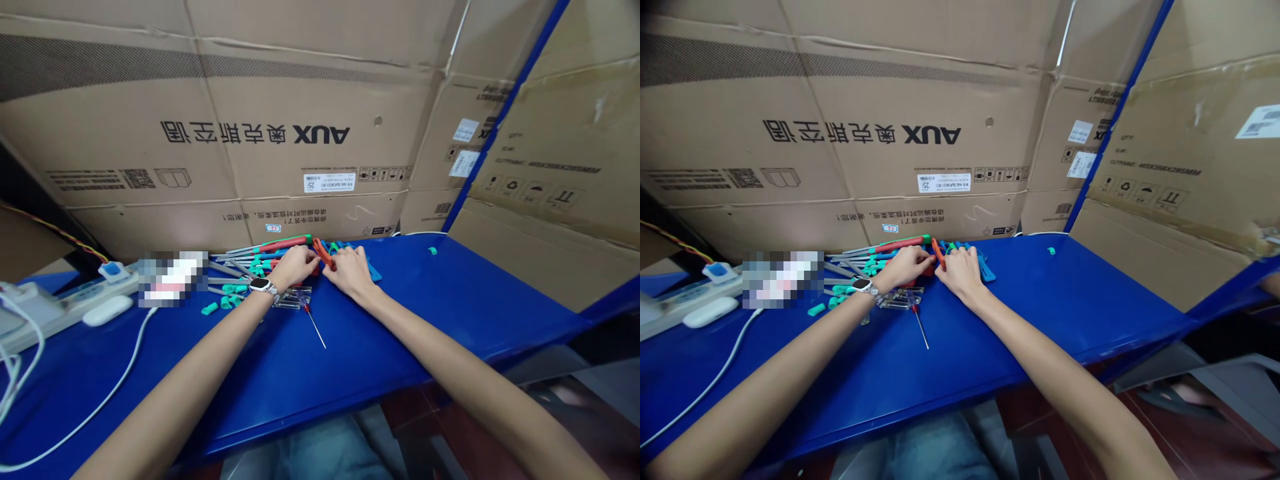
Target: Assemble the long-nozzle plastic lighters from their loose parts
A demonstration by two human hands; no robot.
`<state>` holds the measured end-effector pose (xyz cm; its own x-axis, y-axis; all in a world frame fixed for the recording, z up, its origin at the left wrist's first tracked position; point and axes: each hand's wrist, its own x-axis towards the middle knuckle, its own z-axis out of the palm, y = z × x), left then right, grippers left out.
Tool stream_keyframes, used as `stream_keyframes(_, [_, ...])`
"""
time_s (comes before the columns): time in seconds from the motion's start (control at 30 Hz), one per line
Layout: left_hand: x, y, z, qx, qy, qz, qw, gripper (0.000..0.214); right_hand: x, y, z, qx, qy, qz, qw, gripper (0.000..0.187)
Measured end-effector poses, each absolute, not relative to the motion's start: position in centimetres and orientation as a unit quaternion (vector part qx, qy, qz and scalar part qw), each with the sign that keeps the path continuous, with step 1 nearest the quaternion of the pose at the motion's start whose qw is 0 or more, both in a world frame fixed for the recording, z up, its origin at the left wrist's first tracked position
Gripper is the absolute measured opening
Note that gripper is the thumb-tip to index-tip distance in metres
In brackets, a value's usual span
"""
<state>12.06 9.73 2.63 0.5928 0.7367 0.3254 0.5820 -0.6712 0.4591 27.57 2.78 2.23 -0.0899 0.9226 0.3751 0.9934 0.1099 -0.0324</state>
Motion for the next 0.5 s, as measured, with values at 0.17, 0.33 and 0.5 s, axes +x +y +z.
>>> stream_keyframes(0.17, [10.8,7.7,3.5,0.797,0.416,0.344,0.270,0.059,26.9,-0.4,2.7,-0.600,-0.751,-0.174,0.214,0.030])
stream_keyframes(0.33, [6.7,4.2,3.8,0.588,0.370,0.442,0.567,0.045,25.3,-3.7,2.0,-0.526,-0.793,-0.163,0.260,0.024])
stream_keyframes(0.5, [2.6,1.2,2.6,0.520,0.300,0.471,0.646,0.040,23.1,-4.5,2.1,-0.505,-0.798,0.035,0.327,0.044])
